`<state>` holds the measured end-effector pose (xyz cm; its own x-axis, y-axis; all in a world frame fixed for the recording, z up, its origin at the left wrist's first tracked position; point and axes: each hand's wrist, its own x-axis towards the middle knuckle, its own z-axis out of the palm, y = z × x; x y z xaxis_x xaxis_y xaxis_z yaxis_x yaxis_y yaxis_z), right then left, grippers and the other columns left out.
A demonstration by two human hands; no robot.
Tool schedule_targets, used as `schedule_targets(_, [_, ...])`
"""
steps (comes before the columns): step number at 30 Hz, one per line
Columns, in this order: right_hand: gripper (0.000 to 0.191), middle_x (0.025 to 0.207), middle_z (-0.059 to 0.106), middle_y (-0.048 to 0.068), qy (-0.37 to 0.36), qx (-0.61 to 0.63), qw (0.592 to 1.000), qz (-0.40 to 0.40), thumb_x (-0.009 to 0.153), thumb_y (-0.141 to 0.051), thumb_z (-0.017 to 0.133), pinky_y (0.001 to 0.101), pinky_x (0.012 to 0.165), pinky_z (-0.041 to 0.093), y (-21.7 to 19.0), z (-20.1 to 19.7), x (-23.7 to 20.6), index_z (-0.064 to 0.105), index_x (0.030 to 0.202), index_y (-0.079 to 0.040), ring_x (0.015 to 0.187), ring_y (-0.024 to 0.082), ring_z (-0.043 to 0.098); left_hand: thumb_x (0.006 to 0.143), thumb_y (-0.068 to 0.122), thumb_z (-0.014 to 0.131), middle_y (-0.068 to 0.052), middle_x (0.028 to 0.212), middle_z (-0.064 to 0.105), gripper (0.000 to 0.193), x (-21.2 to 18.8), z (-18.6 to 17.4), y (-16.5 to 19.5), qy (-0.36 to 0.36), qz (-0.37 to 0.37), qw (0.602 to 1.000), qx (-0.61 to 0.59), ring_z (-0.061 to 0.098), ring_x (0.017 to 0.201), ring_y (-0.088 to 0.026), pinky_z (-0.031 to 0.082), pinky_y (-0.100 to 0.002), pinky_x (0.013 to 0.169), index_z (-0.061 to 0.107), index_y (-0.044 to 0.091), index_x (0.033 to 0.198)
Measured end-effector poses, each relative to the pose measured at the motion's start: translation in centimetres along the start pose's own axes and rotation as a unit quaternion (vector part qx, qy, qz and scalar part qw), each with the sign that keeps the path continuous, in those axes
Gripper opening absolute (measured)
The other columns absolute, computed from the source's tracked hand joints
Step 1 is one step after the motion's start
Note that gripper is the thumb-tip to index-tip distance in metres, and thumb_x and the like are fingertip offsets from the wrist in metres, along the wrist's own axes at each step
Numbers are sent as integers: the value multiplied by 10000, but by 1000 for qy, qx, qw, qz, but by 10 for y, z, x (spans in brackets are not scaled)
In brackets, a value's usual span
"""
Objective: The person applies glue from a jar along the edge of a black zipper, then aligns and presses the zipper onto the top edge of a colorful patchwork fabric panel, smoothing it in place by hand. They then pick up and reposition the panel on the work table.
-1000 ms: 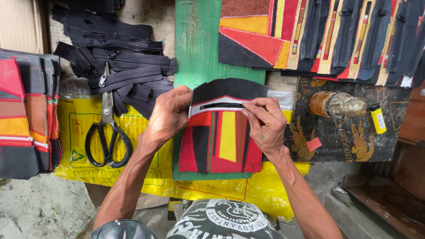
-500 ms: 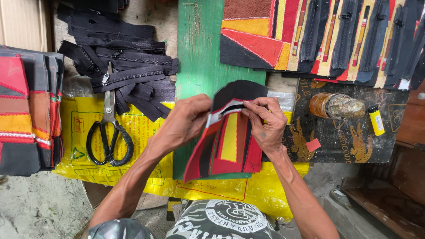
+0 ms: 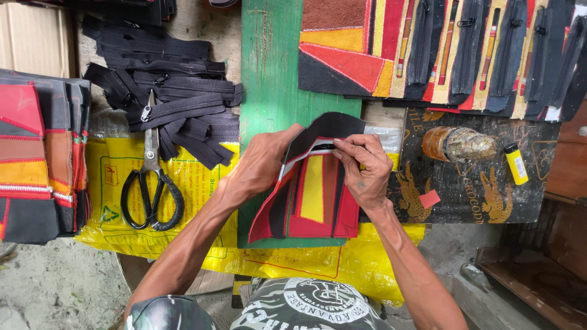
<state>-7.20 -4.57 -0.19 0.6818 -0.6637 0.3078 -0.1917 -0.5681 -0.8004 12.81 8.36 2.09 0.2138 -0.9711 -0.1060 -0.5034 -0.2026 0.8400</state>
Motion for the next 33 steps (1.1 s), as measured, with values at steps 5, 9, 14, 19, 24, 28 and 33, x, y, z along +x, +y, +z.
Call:
schedule_targets(5, [230,924,677,67,0,-2,1000,-1,844,29,819,324,761,492,1,1,-1,777,1061,-36,855,197,599,807,80,690,-178,1014,631,289,1,1,-11,38,78,989,122,629,795,-426,472,-495,653,612,53,1083])
schedule_targets(9, [228,933,672,65,-4,13,1000,5,857,28,815,316,764,503,1,2,-1,772,1070,-39,876,193,600,873,78,652,-133,1019,608,239,-4,1,-15,75,95,983,141,649,906,-350,508,-428,742,615,53,1107])
schedule_targets(14, [226,937,669,57,-8,19,1000,17,867,23,812,306,752,509,1,2,-2,776,1077,-50,882,184,602,900,118,675,-117,1024,617,202,-5,0,-19,103,83,982,135,642,946,-310,515,-406,798,637,47,1086])
schedule_targets(19, [235,938,659,59,-10,17,1000,9,864,25,811,312,755,506,1,2,-1,777,1085,-46,888,187,599,821,221,753,-137,1014,593,347,-8,-7,-18,91,81,990,76,589,930,-327,471,-423,809,644,20,1081])
schedule_targets(24, [193,931,643,62,-12,6,1000,7,857,34,808,324,775,504,-1,1,0,764,1033,-32,896,197,603,851,211,733,-134,1094,580,296,-1,-2,-16,75,104,987,101,526,993,-333,443,-426,844,683,32,1082])
schedule_targets(28, [177,918,631,69,-15,-3,1000,8,842,42,808,331,768,494,-2,1,1,761,997,-27,888,208,600,866,199,721,-116,1169,573,238,4,3,-14,51,115,984,127,492,1031,-326,426,-421,880,698,58,1056])
schedule_targets(33, [195,916,628,71,-13,0,1000,12,838,56,798,330,762,498,-4,2,1,764,1013,-23,885,213,600,837,165,723,-144,1159,527,366,10,8,-7,56,103,990,78,481,1063,-334,399,-428,916,625,11,1154])
